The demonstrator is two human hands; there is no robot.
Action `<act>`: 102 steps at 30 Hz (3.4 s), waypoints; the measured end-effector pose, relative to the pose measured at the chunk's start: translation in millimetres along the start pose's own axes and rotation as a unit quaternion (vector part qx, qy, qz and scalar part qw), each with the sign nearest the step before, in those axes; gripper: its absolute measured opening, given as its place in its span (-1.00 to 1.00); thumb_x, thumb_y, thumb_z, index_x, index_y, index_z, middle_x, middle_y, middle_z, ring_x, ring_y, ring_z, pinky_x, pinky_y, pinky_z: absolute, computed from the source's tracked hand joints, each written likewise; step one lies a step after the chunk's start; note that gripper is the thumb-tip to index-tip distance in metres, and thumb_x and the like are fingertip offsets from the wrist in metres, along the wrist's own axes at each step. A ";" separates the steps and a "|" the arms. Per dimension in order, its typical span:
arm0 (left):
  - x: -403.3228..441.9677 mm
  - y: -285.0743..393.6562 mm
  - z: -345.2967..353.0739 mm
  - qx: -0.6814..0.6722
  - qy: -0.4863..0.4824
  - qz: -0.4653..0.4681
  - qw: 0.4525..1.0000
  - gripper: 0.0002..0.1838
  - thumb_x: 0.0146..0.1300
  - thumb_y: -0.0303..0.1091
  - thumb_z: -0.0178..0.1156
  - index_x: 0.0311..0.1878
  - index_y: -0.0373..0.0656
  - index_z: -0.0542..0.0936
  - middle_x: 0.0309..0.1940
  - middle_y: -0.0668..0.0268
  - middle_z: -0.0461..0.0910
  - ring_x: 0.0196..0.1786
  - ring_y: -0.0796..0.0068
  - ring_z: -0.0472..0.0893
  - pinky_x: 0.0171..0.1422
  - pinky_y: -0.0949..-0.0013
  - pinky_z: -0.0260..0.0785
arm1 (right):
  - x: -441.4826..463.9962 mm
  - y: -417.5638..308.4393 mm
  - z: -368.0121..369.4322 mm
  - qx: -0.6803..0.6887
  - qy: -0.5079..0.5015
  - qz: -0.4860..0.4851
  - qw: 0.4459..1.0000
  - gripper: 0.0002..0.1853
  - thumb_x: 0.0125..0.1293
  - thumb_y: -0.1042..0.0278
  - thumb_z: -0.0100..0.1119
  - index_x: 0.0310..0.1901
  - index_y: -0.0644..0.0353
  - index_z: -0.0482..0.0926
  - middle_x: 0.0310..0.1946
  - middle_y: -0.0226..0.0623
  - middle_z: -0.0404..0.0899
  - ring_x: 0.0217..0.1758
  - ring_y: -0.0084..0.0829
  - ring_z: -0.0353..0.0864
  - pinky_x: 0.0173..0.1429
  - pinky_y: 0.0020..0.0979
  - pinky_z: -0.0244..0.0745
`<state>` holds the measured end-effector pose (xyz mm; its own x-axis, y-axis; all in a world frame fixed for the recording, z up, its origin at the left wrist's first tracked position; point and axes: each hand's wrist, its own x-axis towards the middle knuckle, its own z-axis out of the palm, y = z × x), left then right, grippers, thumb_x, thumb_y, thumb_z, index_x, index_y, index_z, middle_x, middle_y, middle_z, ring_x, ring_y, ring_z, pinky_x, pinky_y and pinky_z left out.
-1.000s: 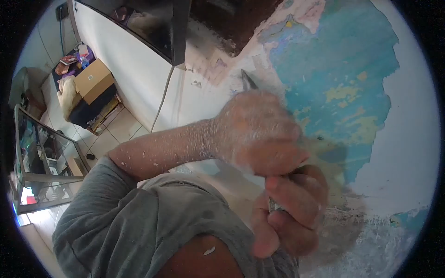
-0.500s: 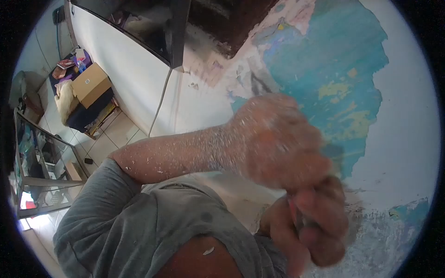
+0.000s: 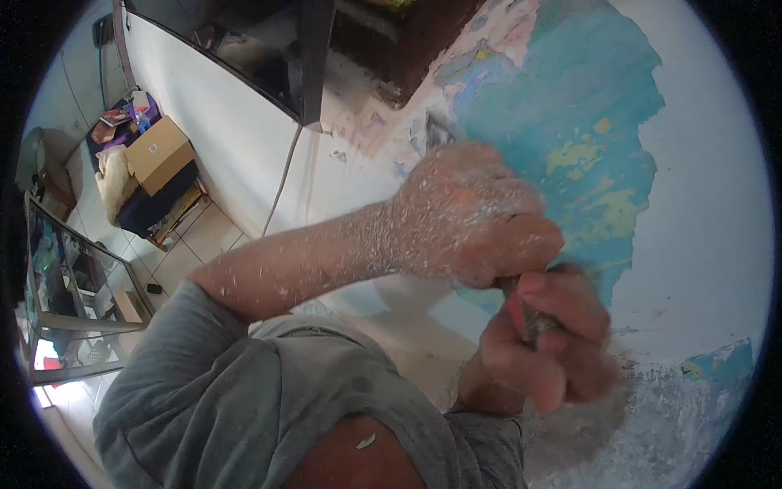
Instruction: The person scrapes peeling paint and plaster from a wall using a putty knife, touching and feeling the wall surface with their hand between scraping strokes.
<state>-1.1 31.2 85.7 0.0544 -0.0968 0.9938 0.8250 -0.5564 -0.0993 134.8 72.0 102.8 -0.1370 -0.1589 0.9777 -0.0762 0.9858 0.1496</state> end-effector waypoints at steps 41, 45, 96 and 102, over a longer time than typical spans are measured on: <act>-4.7 0.1 -13.6 -0.012 0.030 -0.056 0.998 -0.74 -0.27 -0.20 0.32 -0.42 0.05 0.55 -0.58 0.50 0.38 -0.51 0.40 0.51 -0.46 0.27 0.28 | 18.2 -17.2 13.1 0.117 -0.053 -0.050 0.990 -0.42 0.52 -0.28 -0.64 -0.20 0.05 0.28 -0.43 -0.24 0.60 -0.51 -0.38 0.58 -0.39 -0.35 0.61; 21.2 -6.5 -18.2 -0.016 -0.010 -0.003 1.000 -0.74 -0.24 -0.19 0.34 -0.39 0.06 0.57 -0.54 0.47 0.47 -0.47 0.37 0.56 -0.43 0.27 0.31 | 34.7 -16.1 16.6 0.068 0.106 -0.105 0.986 -0.40 0.52 -0.29 -0.63 -0.24 0.10 0.26 -0.49 -0.15 0.59 -0.65 -0.36 0.50 -0.59 -0.38 0.49; -15.2 0.6 -10.8 -0.013 -0.006 -0.032 0.999 -0.52 -0.28 -0.13 0.36 -0.14 0.09 0.63 -0.52 0.49 0.48 -0.46 0.40 0.54 -0.38 0.29 0.30 | 9.6 -2.1 19.9 0.210 0.036 -0.084 0.973 -0.42 0.52 -0.27 -0.33 -0.24 0.18 0.33 -0.45 -0.15 0.64 -0.61 -0.39 0.52 -0.52 -0.41 0.48; -50.3 -3.6 -11.2 0.045 -0.012 -0.104 0.993 -0.70 -0.19 -0.16 0.34 -0.31 0.06 0.59 -0.52 0.45 0.48 -0.46 0.40 0.54 -0.36 0.28 0.33 | -4.9 -3.9 25.5 0.026 -0.171 -0.013 0.985 -0.24 0.49 -0.36 -0.49 -0.43 0.24 0.41 -0.56 -0.19 0.58 -0.65 -0.42 0.51 -0.59 -0.39 0.49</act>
<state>-13.1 28.9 35.6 -0.1112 0.0327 0.9933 0.8668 -0.4857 0.1131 110.6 67.6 93.7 -0.4573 -0.2027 0.8659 -0.1342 0.9782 0.1582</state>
